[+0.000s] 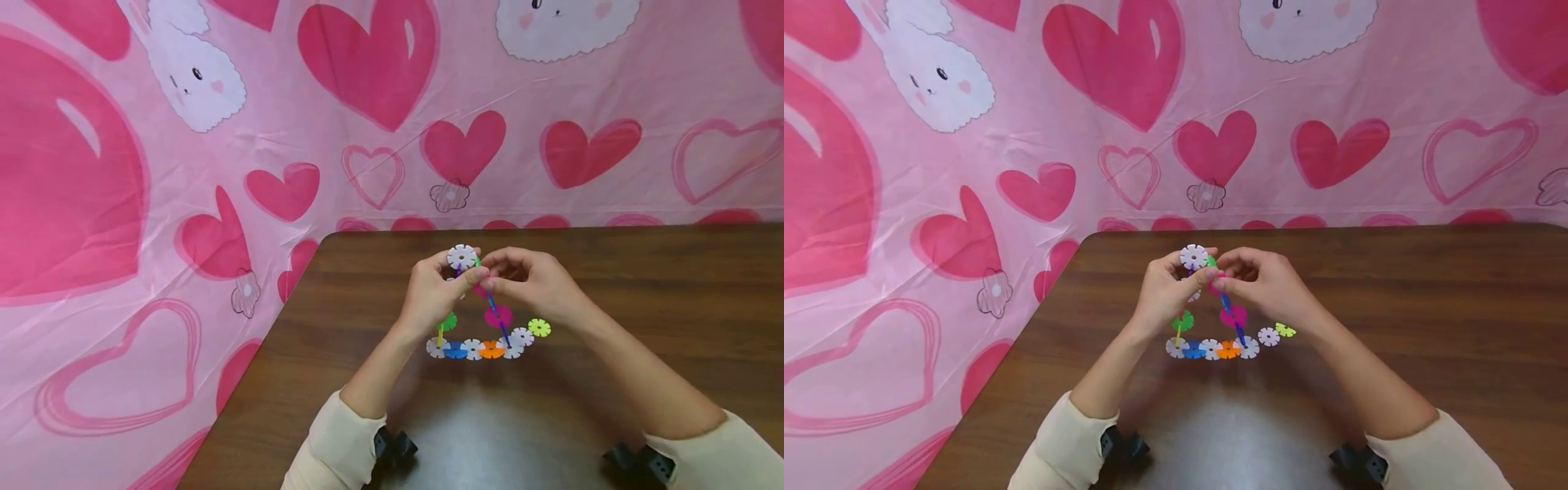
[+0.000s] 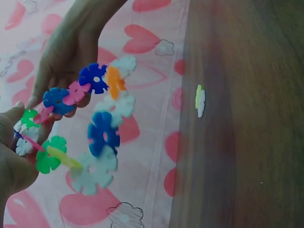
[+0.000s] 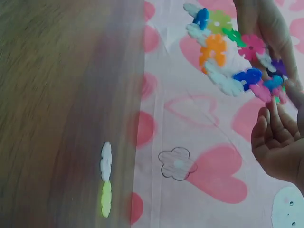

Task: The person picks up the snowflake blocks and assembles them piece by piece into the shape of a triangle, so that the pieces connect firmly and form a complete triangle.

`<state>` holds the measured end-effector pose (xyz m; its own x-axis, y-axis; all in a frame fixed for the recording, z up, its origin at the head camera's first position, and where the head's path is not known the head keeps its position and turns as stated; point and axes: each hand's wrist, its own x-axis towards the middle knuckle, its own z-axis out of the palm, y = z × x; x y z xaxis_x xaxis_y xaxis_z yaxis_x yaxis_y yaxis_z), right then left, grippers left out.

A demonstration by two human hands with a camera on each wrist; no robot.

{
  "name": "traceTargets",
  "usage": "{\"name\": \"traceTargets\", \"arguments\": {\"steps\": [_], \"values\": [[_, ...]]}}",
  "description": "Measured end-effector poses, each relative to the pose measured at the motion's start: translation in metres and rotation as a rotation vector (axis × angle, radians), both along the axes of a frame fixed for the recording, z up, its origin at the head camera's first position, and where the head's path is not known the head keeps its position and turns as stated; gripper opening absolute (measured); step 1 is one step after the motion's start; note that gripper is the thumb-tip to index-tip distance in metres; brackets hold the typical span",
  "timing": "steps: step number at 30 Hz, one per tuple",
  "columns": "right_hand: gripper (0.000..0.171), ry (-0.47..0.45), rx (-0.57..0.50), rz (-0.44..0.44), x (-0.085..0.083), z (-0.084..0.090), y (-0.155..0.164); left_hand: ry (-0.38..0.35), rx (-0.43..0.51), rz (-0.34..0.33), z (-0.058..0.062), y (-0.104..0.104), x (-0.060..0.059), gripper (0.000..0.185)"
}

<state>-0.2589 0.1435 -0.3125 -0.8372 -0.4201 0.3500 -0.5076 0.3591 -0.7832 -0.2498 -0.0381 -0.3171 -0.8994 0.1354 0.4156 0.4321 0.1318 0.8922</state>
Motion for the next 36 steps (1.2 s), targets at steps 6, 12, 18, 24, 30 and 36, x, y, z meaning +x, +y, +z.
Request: {"name": "traceTargets", "arguments": {"steps": [6, 12, 18, 24, 30, 36], "values": [[0.027, 0.01, -0.032, 0.007, 0.001, 0.0, -0.007, 0.079, 0.064, -0.031, -0.002, -0.001, -0.002, 0.061], [0.028, 0.023, -0.036, 0.026, 0.005, 0.004, -0.012, 0.151, 0.097, -0.047, -0.001, 0.0, -0.004, 0.061], [0.028, 0.043, -0.038, -0.008, 0.007, 0.005, -0.015, 0.133, 0.071, -0.056, 0.0, 0.001, -0.004, 0.049], [0.028, 0.056, -0.035, 0.021, 0.005, 0.001, -0.012, 0.044, 0.123, -0.092, 0.004, 0.0, -0.003, 0.04], [0.027, 0.19, -0.089, 0.061, 0.005, -0.007, -0.011, 0.014, 0.155, -0.156, 0.009, 0.0, -0.002, 0.04], [0.021, 0.246, -0.108, 0.085, 0.006, -0.003, -0.01, 0.003, 0.087, -0.176, 0.013, -0.003, -0.002, 0.038]]}}
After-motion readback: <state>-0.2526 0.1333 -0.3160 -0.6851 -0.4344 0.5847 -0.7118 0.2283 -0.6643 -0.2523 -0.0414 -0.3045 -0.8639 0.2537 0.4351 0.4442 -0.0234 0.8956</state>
